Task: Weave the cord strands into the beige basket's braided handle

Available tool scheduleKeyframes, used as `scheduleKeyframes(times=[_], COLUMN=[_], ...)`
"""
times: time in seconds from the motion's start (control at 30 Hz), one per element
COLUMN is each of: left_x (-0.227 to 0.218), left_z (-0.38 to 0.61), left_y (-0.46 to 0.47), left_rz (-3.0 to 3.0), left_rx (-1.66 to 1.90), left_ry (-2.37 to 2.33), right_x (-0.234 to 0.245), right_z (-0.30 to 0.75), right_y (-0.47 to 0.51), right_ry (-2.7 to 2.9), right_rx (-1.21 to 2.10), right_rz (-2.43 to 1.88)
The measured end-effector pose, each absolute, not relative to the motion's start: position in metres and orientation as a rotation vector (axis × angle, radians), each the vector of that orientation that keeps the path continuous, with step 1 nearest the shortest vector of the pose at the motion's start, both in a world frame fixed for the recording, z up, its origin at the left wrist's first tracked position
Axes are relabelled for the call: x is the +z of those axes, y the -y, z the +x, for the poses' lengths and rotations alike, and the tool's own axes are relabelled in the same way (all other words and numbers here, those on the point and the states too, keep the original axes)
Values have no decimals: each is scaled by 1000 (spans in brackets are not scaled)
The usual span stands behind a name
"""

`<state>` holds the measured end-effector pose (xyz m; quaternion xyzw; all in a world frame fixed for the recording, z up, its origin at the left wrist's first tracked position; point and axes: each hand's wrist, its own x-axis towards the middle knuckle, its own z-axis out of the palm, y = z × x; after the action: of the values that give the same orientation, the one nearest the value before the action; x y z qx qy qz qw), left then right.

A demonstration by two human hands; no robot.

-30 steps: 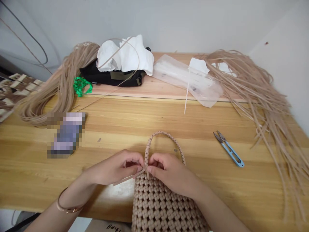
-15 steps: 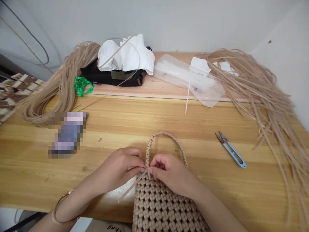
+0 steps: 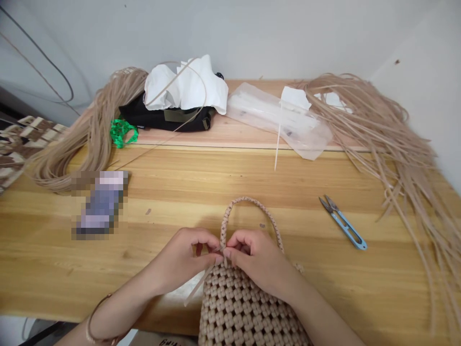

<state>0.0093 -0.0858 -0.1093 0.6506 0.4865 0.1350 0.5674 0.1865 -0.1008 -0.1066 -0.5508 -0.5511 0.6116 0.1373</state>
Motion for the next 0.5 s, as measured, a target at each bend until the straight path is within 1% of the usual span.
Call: scheduleKeyframes(times=[0.1, 0.37, 0.5], left_x=[-117, -129, -132], left_z=[12, 12, 11], left_y=[87, 85, 82], left_rz=[1393, 1112, 1042], left_rx=[341, 432, 453], left_ry=[-1159, -1010, -928], right_x=[-107, -104, -105], right_z=[189, 197, 200], right_y=[101, 95, 90], right_ry=[1607, 1693, 1857], right_rx=[1768, 1779, 1856], right_rz=[-1594, -1616, -1503])
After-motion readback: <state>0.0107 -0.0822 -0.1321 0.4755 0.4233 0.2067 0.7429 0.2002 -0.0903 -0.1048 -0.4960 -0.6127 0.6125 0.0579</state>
